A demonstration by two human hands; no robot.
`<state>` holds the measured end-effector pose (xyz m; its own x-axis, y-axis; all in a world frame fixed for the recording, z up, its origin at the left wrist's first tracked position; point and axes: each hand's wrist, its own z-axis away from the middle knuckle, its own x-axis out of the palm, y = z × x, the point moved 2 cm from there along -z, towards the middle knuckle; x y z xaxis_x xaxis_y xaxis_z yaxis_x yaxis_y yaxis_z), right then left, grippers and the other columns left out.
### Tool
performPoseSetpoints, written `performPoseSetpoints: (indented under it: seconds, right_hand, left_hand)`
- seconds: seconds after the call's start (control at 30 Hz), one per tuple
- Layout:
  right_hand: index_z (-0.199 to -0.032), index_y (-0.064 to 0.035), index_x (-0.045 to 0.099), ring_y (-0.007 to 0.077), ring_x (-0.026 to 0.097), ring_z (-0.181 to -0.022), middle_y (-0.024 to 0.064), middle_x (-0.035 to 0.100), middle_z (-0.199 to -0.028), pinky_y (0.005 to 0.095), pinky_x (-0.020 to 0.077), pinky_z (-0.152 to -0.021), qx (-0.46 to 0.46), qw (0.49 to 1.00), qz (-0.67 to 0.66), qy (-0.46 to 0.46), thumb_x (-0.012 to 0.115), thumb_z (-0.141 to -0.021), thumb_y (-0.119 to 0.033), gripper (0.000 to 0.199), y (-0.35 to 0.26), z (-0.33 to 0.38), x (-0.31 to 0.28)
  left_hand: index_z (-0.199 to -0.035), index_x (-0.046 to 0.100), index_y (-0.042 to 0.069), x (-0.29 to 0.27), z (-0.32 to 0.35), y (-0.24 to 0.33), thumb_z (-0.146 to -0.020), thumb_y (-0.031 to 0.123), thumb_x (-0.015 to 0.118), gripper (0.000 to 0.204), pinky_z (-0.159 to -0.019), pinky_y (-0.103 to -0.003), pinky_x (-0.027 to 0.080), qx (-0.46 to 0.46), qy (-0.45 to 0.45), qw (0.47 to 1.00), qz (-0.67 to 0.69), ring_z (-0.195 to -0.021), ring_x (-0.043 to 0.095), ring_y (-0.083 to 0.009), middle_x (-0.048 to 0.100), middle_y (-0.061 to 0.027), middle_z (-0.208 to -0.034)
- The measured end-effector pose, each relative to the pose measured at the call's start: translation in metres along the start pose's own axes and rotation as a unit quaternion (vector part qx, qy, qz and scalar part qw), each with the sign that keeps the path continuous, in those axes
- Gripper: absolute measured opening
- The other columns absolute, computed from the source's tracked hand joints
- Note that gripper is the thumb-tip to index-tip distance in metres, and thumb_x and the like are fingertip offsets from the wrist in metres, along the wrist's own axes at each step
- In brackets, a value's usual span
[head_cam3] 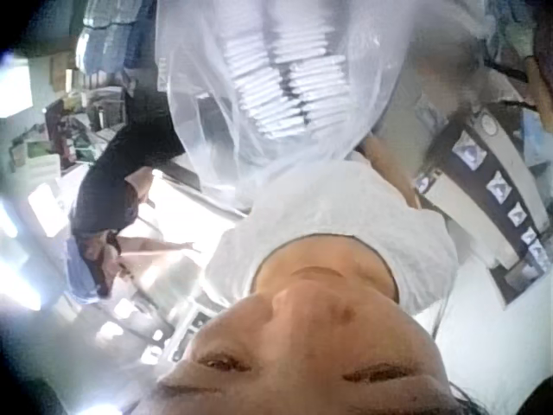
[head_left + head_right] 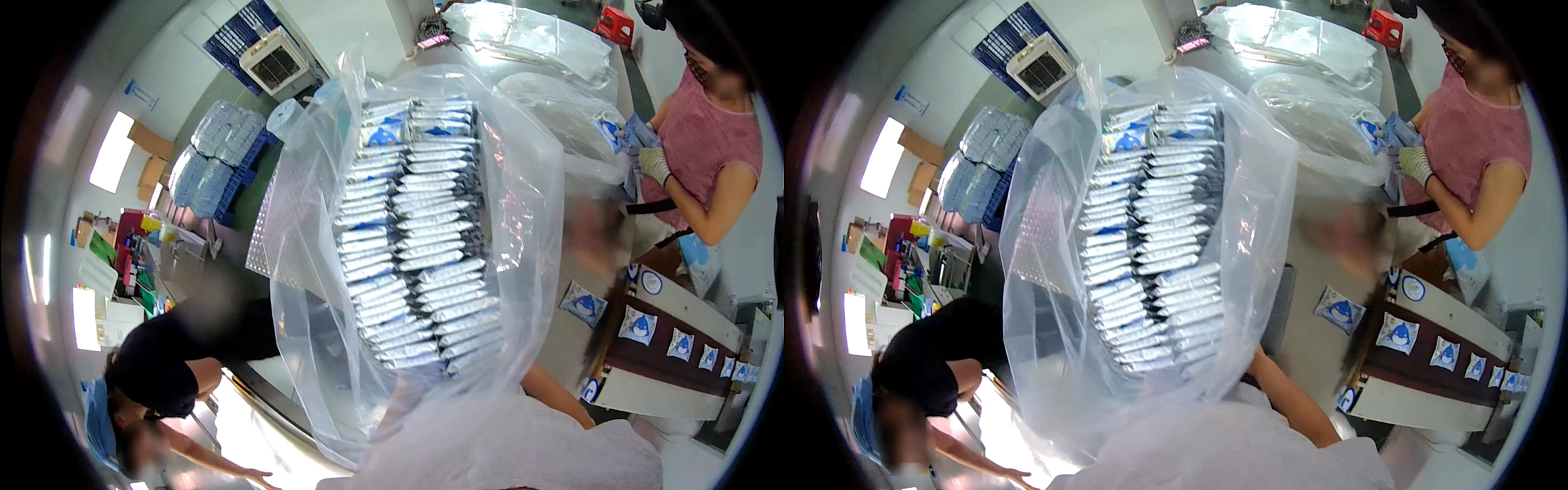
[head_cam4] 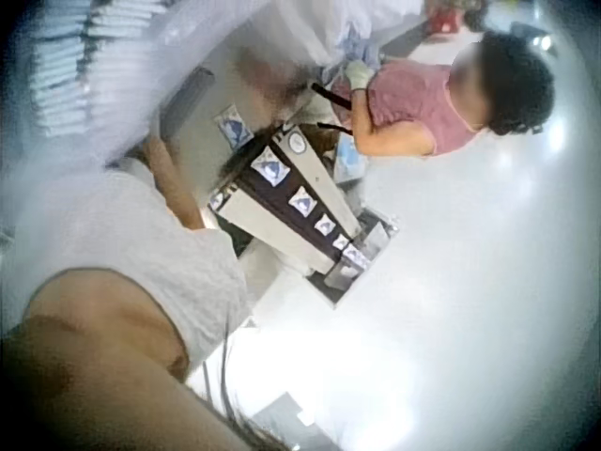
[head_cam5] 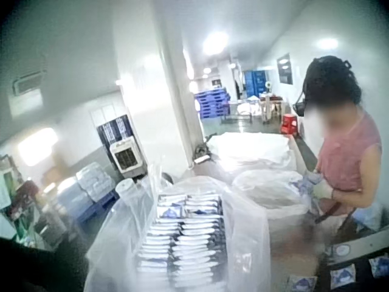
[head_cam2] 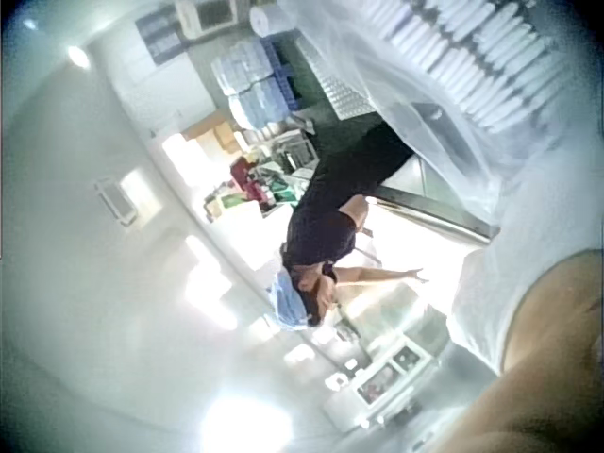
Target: The person picks small blue and white packets from a conveyor belt and places them into a large clear plastic bag by hand, then lifts the full bag and moves it to another table.
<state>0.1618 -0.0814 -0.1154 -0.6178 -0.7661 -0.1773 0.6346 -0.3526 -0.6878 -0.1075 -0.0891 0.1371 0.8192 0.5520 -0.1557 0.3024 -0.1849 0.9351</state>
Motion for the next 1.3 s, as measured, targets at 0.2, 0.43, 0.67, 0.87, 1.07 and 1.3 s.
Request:
performPoseSetpoints:
  seconds: [0.2,0.43,0.67,0.87,1.07,1.3]
  right_hand:
    - [-0.109,-0.0101,0.045,0.0201,0.043,-0.093,0.0059,0.048,-0.105,0.0397,0.0342,-0.078,0.037,0.993,-0.113,0.009,0.029,-0.091,-0.055,0.051,0.024,0.004,0.018]
    - [-0.118,-0.0110,0.040,0.0247,0.040,-0.104,0.0074,0.045,-0.116,0.0469,0.0313,-0.084,0.060,0.966,-0.249,0.036,0.028,-0.089,-0.061,0.059,0.050,-0.017,0.022]
    - [-0.128,-0.0118,0.035,0.0293,0.037,-0.115,0.0088,0.041,-0.126,0.0542,0.0284,-0.091,-0.002,0.901,-0.432,0.033,0.026,-0.086,-0.066,0.069,0.043,-0.087,0.027]
    - [-0.136,-0.0126,0.031,0.0333,0.034,-0.124,0.0101,0.038,-0.136,0.0604,0.0260,-0.096,-0.077,0.772,-0.630,-0.030,0.025,-0.084,-0.070,0.078,-0.008,-0.166,0.027]
    - [-0.144,-0.0141,0.015,0.0376,0.027,-0.131,0.0109,0.024,-0.145,0.0678,0.0214,-0.097,-0.019,0.644,-0.756,-0.113,0.022,-0.082,-0.073,0.085,-0.090,-0.202,0.020]
    - [-0.144,-0.0133,0.007,0.0361,0.023,-0.133,0.0135,0.014,-0.148,0.0678,0.0216,-0.097,-0.154,0.752,-0.638,0.060,0.028,-0.088,-0.062,0.077,-0.193,-0.099,0.021]
  left_hand:
    - [-0.109,0.049,0.009,-0.001,0.052,-0.108,-0.086,0.048,0.046,0.046,-0.085,-0.044,0.041,-0.209,-0.103,0.972,-0.040,-0.095,0.049,-0.0260,0.050,-0.0078,-0.106]
    - [-0.115,0.046,0.009,0.004,0.084,-0.220,-0.085,0.049,0.045,0.049,-0.089,-0.045,0.040,-0.317,-0.187,0.929,-0.034,-0.100,0.047,-0.0269,0.048,-0.0083,-0.111]
    - [-0.121,0.043,0.010,0.010,0.100,-0.317,-0.085,0.049,0.045,0.054,-0.092,-0.046,0.039,-0.345,-0.235,0.909,0.004,-0.106,0.045,-0.0278,0.047,-0.0088,-0.117]
    - [-0.127,0.040,0.010,0.014,0.077,-0.386,-0.084,0.049,0.045,0.058,-0.095,-0.047,0.039,-0.295,-0.259,0.909,0.143,-0.111,0.043,-0.0286,0.045,-0.0093,-0.122]
    - [-0.140,0.026,0.014,0.026,-0.014,-0.318,-0.078,0.069,0.034,0.084,-0.099,-0.060,0.030,-0.370,-0.210,0.739,0.522,-0.130,0.029,-0.0368,0.031,-0.0106,-0.143]
    - [-0.137,0.032,0.010,-0.015,-0.090,-0.239,-0.085,0.062,0.019,0.075,-0.098,-0.066,0.023,-0.387,-0.102,0.778,0.485,-0.126,0.031,-0.0400,0.033,-0.0155,-0.139]
